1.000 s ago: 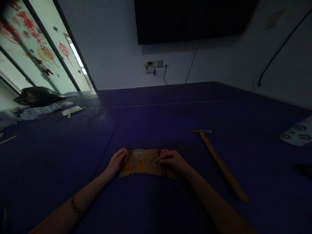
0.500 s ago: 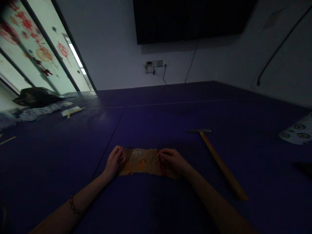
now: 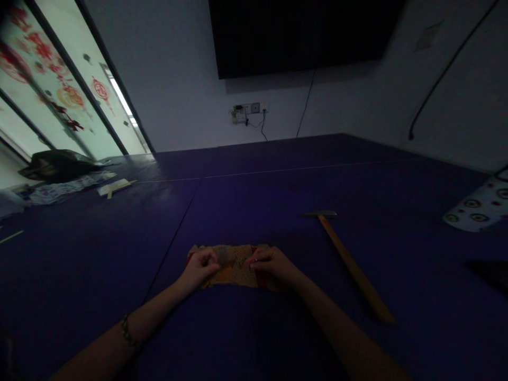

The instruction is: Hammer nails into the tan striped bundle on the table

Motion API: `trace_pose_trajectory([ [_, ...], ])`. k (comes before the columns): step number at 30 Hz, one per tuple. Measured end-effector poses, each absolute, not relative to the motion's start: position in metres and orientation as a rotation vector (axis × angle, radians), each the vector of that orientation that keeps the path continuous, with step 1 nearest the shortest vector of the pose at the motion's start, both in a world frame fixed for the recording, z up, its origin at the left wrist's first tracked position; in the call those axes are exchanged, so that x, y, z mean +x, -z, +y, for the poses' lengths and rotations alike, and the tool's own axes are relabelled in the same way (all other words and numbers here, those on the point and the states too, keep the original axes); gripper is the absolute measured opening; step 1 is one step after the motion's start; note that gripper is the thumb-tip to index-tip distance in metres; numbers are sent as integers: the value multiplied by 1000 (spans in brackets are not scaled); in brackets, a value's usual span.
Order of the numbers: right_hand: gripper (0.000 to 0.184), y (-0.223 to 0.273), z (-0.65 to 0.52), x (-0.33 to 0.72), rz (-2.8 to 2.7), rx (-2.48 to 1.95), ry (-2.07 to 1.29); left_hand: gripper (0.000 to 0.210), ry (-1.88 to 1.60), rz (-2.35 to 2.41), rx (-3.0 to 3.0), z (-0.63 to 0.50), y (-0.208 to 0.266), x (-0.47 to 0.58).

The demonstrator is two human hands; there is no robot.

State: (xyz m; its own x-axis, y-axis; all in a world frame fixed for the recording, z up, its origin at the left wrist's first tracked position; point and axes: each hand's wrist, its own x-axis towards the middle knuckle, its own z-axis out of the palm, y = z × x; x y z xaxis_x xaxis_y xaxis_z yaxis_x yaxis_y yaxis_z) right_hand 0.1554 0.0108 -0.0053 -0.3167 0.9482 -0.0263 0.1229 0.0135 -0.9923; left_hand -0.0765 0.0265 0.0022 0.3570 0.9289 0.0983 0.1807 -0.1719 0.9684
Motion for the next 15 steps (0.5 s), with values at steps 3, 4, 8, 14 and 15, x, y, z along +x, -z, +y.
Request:
trace_pose_trajectory([
  [3,16,3,11,154,-1582,-1130,-1354,32,-900,1041,1578,29,1,-73],
  [4,16,3,11,154,-1594,-1128,-1346,31,-908,1051,1576,29,2,-73],
  [8,15,3,10,152,-1639,-1109,-1311,17,-923,1098,1631,27,4,-73],
  [14,13,7,11,148,-1641,-1111,-1268,17,-909,1155,1652,26,5,-73],
  [15,13,8,11,147,-1636,-1115,-1263,18,-912,1140,1625,26,4,-73],
])
